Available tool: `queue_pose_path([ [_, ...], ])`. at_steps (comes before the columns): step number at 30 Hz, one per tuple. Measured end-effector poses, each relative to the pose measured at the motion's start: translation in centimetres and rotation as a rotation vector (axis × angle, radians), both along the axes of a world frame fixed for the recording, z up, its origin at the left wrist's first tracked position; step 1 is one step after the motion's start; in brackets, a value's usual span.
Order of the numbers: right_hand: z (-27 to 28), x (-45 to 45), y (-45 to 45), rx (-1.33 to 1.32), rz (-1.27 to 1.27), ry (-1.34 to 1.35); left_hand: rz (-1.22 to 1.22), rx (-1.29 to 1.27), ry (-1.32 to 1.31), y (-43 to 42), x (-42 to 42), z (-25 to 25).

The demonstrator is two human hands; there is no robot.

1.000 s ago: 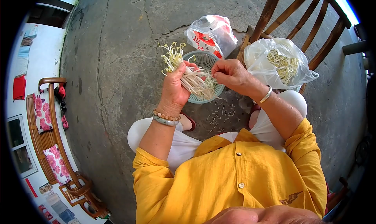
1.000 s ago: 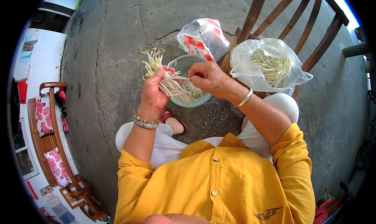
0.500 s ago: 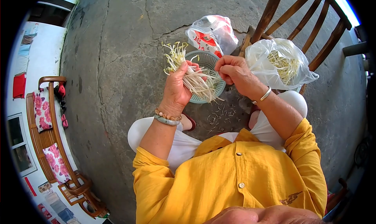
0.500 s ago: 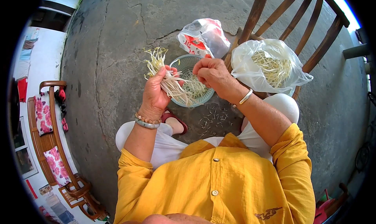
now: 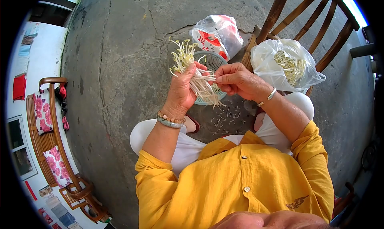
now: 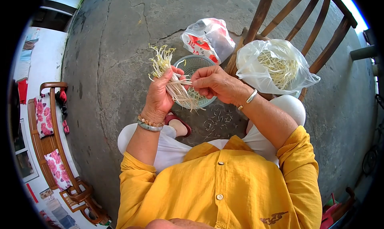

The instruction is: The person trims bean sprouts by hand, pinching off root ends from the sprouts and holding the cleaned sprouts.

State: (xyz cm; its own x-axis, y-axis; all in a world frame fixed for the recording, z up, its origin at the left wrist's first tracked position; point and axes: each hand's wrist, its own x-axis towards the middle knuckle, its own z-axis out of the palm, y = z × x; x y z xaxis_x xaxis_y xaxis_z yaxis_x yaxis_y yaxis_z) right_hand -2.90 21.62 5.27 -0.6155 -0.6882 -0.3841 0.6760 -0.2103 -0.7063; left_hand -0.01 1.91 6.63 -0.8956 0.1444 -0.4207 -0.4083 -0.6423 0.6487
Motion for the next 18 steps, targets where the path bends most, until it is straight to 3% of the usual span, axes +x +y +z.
queue_pose_path([
  [9,-0.5,-0.1,-0.7,0.189,-0.15,0.201,-0.084,-0.009,0.011,0.4,0.3,-0.7],
  [15,-1.0,0.3,-1.3,0.369,-0.216,0.518,-0.08,0.0,-0.043,0.2,0.1,-1.2],
  [18,-0.9,0.0,-0.7,0.235,-0.226,0.343,-0.085,0.1,-0.055,-0.2,-0.1,-1.8],
])
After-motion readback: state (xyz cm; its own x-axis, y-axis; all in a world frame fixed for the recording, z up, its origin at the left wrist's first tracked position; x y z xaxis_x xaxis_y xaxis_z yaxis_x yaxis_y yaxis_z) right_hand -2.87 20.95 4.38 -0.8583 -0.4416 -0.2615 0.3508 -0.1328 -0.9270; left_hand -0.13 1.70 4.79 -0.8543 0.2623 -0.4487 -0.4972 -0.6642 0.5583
